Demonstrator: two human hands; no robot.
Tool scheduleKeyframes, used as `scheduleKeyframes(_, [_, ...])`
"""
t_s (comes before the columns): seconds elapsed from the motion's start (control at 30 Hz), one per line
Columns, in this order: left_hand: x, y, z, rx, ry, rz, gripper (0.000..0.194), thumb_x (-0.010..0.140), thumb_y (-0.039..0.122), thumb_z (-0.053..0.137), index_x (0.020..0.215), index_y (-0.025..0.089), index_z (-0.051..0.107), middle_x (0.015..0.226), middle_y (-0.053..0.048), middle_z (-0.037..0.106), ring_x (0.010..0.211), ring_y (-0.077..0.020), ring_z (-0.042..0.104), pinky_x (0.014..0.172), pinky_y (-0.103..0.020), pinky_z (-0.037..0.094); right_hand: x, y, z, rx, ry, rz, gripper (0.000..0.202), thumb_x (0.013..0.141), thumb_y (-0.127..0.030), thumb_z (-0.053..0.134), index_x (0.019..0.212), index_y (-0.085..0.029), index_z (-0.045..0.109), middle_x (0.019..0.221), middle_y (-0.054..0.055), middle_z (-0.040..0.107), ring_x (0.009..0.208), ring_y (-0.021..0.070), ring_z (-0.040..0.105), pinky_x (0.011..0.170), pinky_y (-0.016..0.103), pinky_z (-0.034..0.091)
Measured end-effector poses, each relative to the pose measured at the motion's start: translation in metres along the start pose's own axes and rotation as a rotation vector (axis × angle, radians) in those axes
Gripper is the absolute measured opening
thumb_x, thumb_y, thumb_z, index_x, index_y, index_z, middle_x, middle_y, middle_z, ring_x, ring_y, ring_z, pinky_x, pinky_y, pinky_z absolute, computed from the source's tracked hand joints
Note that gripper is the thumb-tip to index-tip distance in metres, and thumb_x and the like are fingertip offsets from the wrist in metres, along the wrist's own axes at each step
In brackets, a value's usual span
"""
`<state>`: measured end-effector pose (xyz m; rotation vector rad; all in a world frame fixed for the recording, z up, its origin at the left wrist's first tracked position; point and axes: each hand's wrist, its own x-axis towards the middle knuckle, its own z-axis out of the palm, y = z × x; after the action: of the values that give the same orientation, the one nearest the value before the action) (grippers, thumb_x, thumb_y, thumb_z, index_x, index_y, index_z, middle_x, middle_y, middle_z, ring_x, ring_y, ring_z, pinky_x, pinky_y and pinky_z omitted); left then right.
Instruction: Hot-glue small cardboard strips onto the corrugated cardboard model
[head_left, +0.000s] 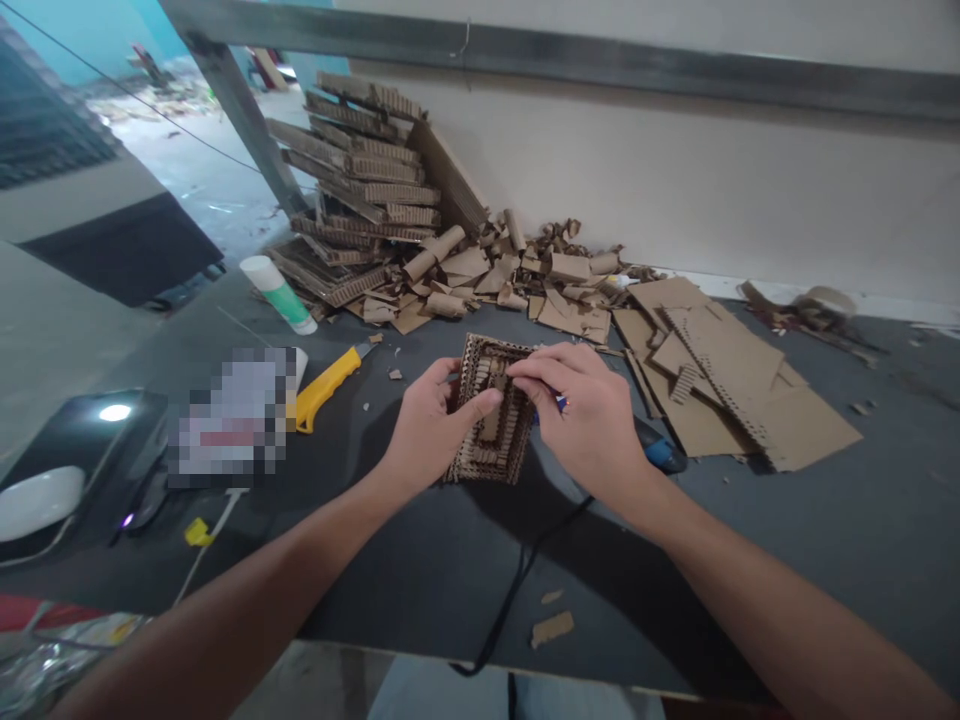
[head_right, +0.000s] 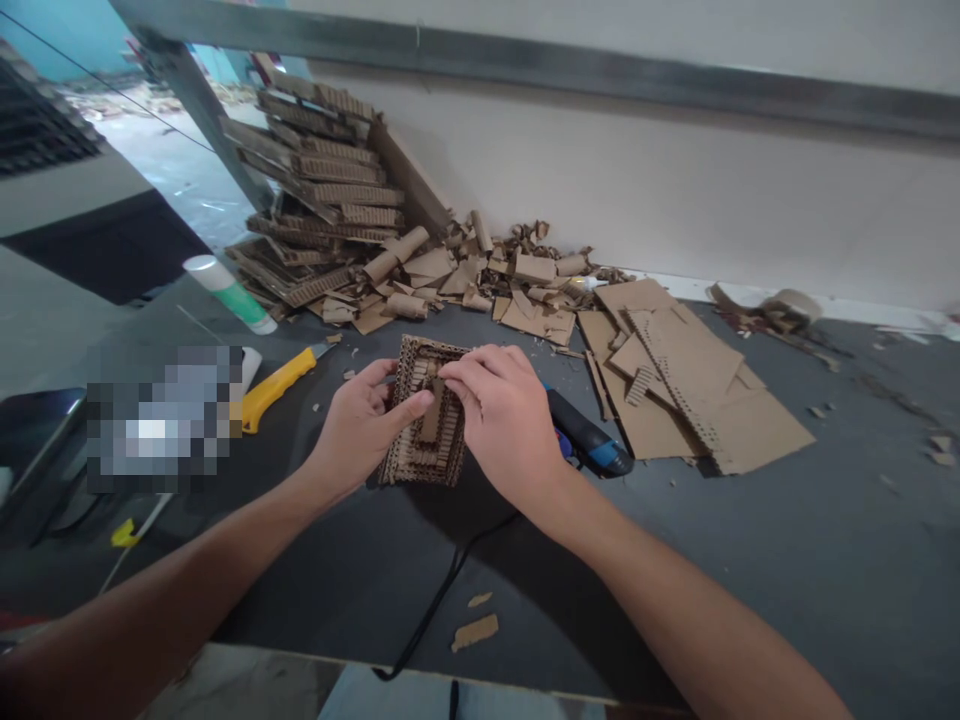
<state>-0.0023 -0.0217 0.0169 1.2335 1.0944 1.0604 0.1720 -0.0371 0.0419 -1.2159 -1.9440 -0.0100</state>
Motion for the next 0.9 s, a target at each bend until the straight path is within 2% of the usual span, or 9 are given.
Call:
scheduleKeyframes(0.1, [0.0004,-0.0007,-0.0012,0.040,-0.015,0.017,0.045,0.078,0.041,0.078,0.110,0.016,0.058,0.091,-0.006,0.073,0.082,-0.0204,0.069,0.075,-0.031,0.054,-0.0002,-0.0004,0.0000,-0.012,0.005,-0.010,0.020,0.096,-0.016,0.055,0.092,-0.021,0.075,0.092,0.008,0.073,0.088,0.0232,0.065,0.080,0.039,0.054])
scheduleKeyframes(0.3, [0.0002,-0.0015,-0.0071,0.237,-0.024,0.152,0.045,0.085,0.047,0.070,0.116,0.018,0.055,0.109,-0.007,0.070,0.100,-0.0232,0.066,0.084,-0.031,0.051,0.0022,0.0045,0.0026,0.051,0.041,-0.072,0.021,0.097,-0.017,0.055,0.092,-0.024,0.074,0.092,0.006,0.074,0.090,0.0220,0.066,0.082,0.039,0.054])
scheduleKeyframes(0.43, [0.0004,-0.0025,-0.0073,0.278,-0.050,0.161,0.043,0.090,0.050,0.064,0.117,0.019,0.052,0.112,-0.008,0.069,0.106,-0.0245,0.064,0.087,-0.032,0.050,0.0021,0.0072,0.0048,0.027,0.044,-0.107,0.021,0.098,-0.018,0.056,0.093,-0.025,0.074,0.092,0.005,0.075,0.091,0.0230,0.067,0.083,0.040,0.055])
scheduleKeyframes(0.57, [0.0007,-0.0022,-0.0048,0.245,-0.045,0.160,0.039,0.091,0.045,0.062,0.117,0.018,0.052,0.113,-0.008,0.068,0.105,-0.0231,0.064,0.088,-0.032,0.050,-0.0003,0.0053,0.0050,-0.050,0.054,-0.130,0.020,0.098,-0.019,0.055,0.095,-0.024,0.075,0.092,0.007,0.075,0.089,0.0232,0.065,0.082,0.040,0.055])
scheduleKeyframes(0.67, [-0.0002,0.0003,-0.0049,0.170,-0.098,0.142,0.038,0.091,0.041,0.063,0.119,0.017,0.051,0.110,-0.008,0.066,0.101,-0.0214,0.064,0.087,-0.031,0.052,-0.0017,0.0042,0.0050,-0.059,0.053,-0.136,0.022,0.098,-0.016,0.054,0.096,-0.022,0.075,0.092,0.008,0.073,0.089,0.0228,0.064,0.082,0.038,0.054])
scheduleKeyframes(0.8, [-0.0012,0.0025,-0.0080,0.118,-0.244,0.078,0.058,0.080,0.027,0.075,0.128,0.019,0.044,0.113,-0.008,0.064,0.105,-0.0225,0.064,0.089,-0.032,0.053,-0.0024,0.0064,0.0059,-0.062,0.052,-0.103,0.022,0.099,-0.017,0.053,0.097,-0.023,0.074,0.093,0.008,0.072,0.090,0.0229,0.063,0.083,0.039,0.054])
scheduleKeyframes(0.9, [-0.0004,0.0013,-0.0099,0.150,-0.285,0.081,0.066,0.077,0.019,0.073,0.133,0.020,0.039,0.114,-0.007,0.062,0.104,-0.0215,0.064,0.088,-0.031,0.054,-0.0023,0.0090,0.0067,-0.071,0.048,-0.108,0.022,0.099,-0.017,0.053,0.097,-0.022,0.074,0.092,0.008,0.072,0.091,0.0230,0.063,0.084,0.040,0.054])
